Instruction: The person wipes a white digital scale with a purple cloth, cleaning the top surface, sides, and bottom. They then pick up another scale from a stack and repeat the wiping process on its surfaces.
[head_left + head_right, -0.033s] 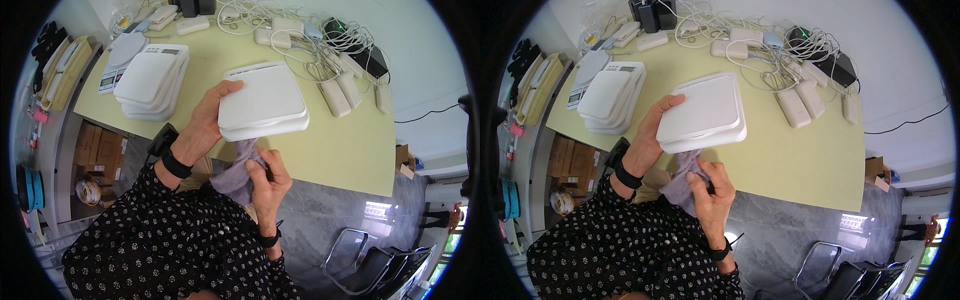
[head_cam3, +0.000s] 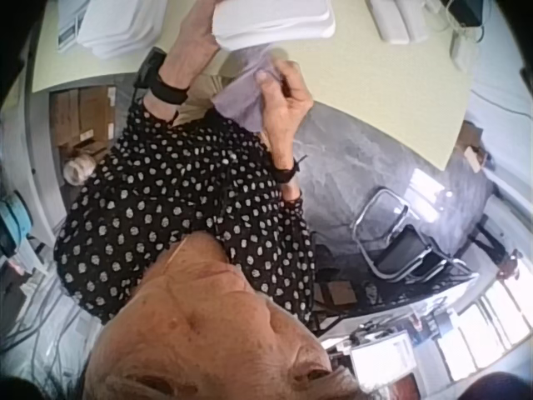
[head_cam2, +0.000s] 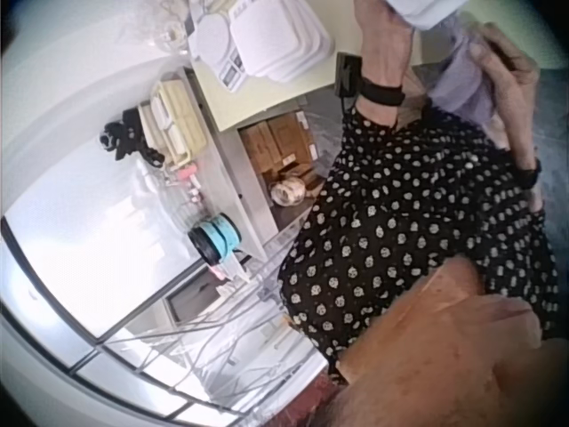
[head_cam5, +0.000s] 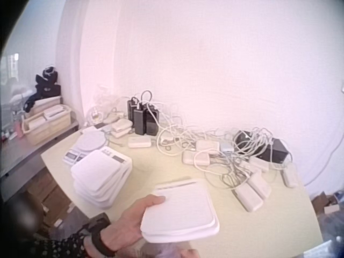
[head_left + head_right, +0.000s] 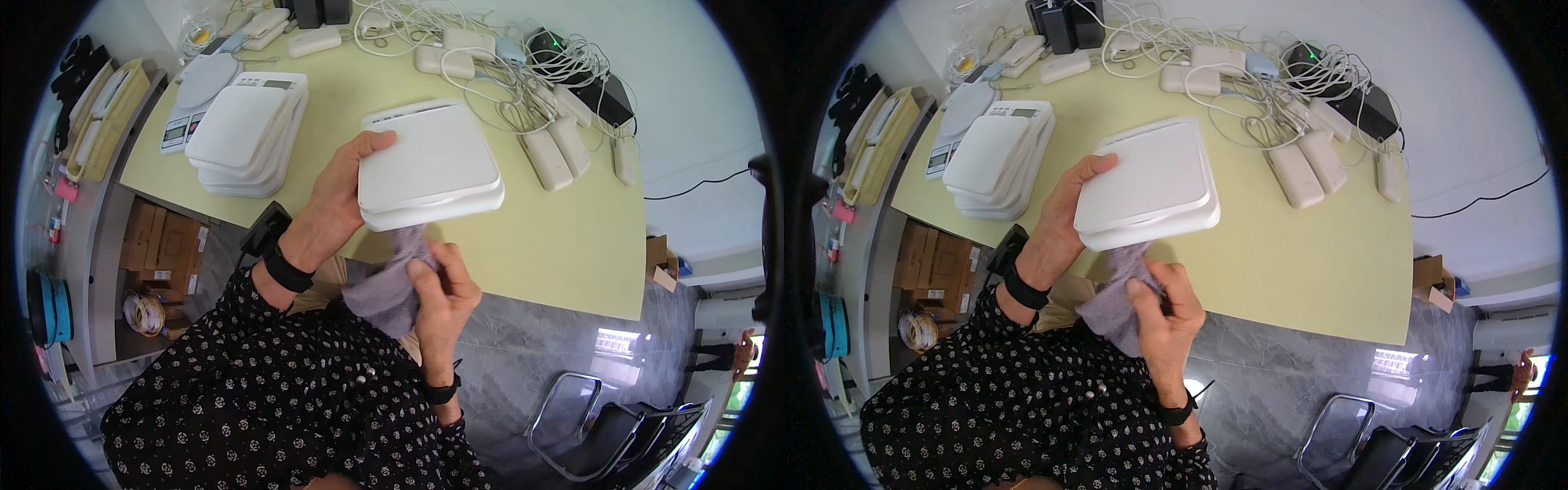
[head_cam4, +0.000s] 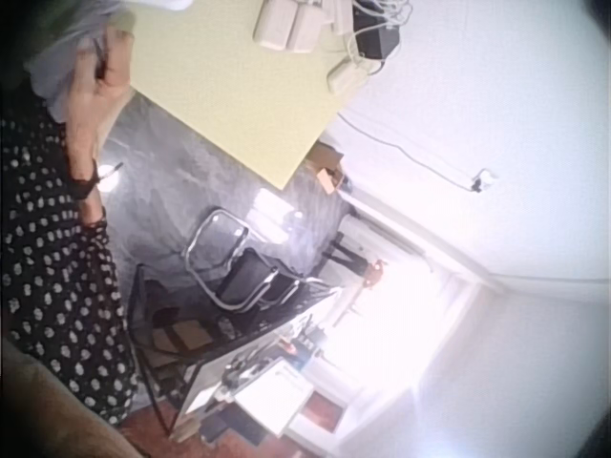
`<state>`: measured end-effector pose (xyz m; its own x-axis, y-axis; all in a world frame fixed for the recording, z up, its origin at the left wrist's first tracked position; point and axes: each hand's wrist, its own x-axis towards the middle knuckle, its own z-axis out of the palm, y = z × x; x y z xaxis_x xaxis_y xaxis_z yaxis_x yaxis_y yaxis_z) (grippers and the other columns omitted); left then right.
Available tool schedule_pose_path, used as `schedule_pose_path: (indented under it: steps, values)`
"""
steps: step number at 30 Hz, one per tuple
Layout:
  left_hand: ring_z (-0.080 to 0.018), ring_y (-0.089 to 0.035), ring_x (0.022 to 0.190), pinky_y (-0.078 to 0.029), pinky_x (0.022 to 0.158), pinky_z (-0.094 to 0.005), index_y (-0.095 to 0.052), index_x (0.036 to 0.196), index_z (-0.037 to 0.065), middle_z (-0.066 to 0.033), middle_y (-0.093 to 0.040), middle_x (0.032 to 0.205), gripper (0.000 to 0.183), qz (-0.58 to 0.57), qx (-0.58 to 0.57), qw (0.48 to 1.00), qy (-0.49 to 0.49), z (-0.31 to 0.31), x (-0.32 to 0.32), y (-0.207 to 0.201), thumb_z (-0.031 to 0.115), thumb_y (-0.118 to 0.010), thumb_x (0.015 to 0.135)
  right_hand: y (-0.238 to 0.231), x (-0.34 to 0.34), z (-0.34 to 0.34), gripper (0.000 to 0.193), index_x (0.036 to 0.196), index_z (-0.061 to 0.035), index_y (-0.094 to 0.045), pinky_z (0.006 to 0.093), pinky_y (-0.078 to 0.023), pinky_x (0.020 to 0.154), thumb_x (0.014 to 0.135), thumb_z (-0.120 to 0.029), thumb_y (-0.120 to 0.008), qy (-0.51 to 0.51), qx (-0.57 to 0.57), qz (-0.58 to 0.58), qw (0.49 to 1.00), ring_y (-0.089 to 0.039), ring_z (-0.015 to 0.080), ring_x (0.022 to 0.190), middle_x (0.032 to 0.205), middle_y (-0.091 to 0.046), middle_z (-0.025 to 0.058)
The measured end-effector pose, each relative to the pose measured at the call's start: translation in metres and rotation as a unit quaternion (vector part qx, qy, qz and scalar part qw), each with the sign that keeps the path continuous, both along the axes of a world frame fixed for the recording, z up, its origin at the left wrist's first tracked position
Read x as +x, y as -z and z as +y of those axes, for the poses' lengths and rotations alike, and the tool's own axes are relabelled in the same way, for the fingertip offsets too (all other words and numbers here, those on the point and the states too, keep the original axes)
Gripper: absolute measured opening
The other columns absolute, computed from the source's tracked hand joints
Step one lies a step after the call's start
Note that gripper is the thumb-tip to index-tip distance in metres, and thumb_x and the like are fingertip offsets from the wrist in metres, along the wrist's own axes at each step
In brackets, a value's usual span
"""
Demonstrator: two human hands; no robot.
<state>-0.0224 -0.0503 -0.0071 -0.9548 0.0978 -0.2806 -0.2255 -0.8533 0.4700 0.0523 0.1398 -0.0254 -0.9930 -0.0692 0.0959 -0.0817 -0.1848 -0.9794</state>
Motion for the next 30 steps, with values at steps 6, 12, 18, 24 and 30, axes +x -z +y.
schedule_pose_path:
  steps: [6, 12, 18, 24, 30]
  values:
    - [-0.0208, -0.063, 0.119, -0.05, 0.104, -0.0345, -0.053, 0.137, -0.001, -0.0119, -0.063, 0.131, 0.05, 0.027, -0.09, 0.993, -0.074, 0.037, 0.028, -0.016, 0.031, -0.063, 0.101, -0.012, -0.019, 0.003, 0.063, 0.143, 0.0067, -0.051, 0.0296, -0.043, 0.103, 0.099, -0.035, -0.068, -0.059, -0.167, -0.13, 0.976, -0.057, 0.0137, 0.116, 0.127, -0.064, 0.0105]
    - [-0.0232, -0.058, 0.127, -0.046, 0.11, -0.0411, -0.046, 0.145, 0.003, -0.009, -0.059, 0.138, 0.057, 0.075, -0.091, 0.992, -0.051, 0.045, 0.045, -0.018, 0.028, -0.067, 0.098, -0.022, -0.034, 0.013, 0.055, 0.139, 0.0072, -0.055, 0.0312, -0.046, 0.103, 0.095, -0.02, -0.07, -0.034, -0.197, -0.072, 0.977, -0.062, 0.017, 0.115, 0.128, -0.066, 0.0132]
    - [-0.0263, -0.055, 0.132, -0.044, 0.113, -0.0464, -0.046, 0.147, 0.003, -0.0088, -0.058, 0.142, 0.067, 0.138, -0.012, 0.99, -0.019, 0.028, 0.051, -0.008, 0.028, -0.075, 0.092, -0.018, -0.051, 0.034, 0.06, 0.142, 0.0109, -0.052, 0.0323, -0.053, 0.099, 0.091, -0.014, -0.071, -0.084, -0.277, -0.032, 0.957, -0.069, 0.0206, 0.112, 0.127, -0.069, 0.0153]
    - [-0.0312, -0.061, 0.126, -0.05, 0.107, -0.051, -0.05, 0.144, -0.002, -0.0152, -0.064, 0.135, 0.07, 0.205, 0.04, 0.978, 0.013, -0.017, 0.051, -0.006, 0.034, -0.077, 0.09, -0.012, -0.055, 0.04, 0.055, 0.135, 0.0103, -0.057, 0.0294, -0.057, 0.088, 0.094, -0.025, -0.069, -0.084, -0.288, -0.047, 0.953, -0.071, 0.0186, 0.099, 0.12, -0.071, 0.0136]
    - [-0.0278, -0.075, 0.092, -0.064, 0.081, -0.0415, -0.06, 0.127, -0.005, -0.0184, -0.073, 0.111, 0.048, 0.055, -0.027, 0.996, 0.058, -0.054, 0.038, -0.022, 0.019, -0.078, 0.089, -0.026, -0.075, 0.05, 0.048, 0.131, 0.011, -0.062, 0.0287, -0.057, 0.088, 0.095, -0.021, -0.067, -0.246, -0.266, -0.11, 0.926, -0.072, 0.0178, 0.094, 0.112, -0.074, 0.0146]
